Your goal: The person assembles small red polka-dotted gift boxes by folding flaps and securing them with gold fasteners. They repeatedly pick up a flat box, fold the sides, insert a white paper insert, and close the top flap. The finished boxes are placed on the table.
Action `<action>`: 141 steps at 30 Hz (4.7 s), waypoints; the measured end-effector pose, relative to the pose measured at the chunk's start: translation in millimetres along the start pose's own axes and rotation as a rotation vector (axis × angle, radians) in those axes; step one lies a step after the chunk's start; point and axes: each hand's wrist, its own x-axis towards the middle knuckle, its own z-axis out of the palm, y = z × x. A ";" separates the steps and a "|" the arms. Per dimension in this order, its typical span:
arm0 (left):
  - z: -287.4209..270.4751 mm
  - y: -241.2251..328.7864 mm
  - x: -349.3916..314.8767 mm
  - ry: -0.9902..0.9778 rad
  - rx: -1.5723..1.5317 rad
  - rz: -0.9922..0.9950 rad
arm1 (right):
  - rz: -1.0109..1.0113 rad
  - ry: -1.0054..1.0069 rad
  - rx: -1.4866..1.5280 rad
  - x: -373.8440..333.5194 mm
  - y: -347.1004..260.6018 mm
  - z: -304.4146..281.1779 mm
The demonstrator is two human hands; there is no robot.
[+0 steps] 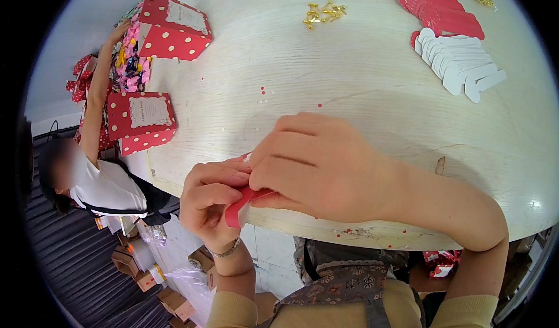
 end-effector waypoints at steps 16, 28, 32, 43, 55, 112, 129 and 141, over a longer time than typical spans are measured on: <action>9.4 3.1 -8.4 0.093 0.132 0.004 | 0.150 -0.054 0.051 -3.2 -0.8 -2.3; -2.3 3.7 4.2 -0.087 0.120 0.087 | -0.028 -0.058 -0.004 3.1 1.5 -7.1; -7.8 17.0 15.9 -0.183 0.120 -0.026 | -0.022 -0.095 0.020 5.3 0.8 -8.6; -1.3 12.6 -5.6 -0.054 -0.048 -0.143 | 0.067 -0.244 -0.085 6.9 -8.2 -18.7; 13.2 38.7 -5.0 -0.005 0.297 -0.065 | 0.279 -0.239 -0.074 16.6 -37.1 -21.5; -39.2 43.2 -25.9 0.088 0.686 0.119 | 0.428 -0.273 -0.168 -18.3 -62.2 -53.0; 41.5 -9.6 -30.4 0.157 -0.296 -0.173 | 0.222 -0.031 0.248 -53.0 -33.2 -38.8; 76.1 4.4 -38.6 0.477 -0.473 -0.208 | 0.363 0.206 0.158 -58.3 -16.9 -20.6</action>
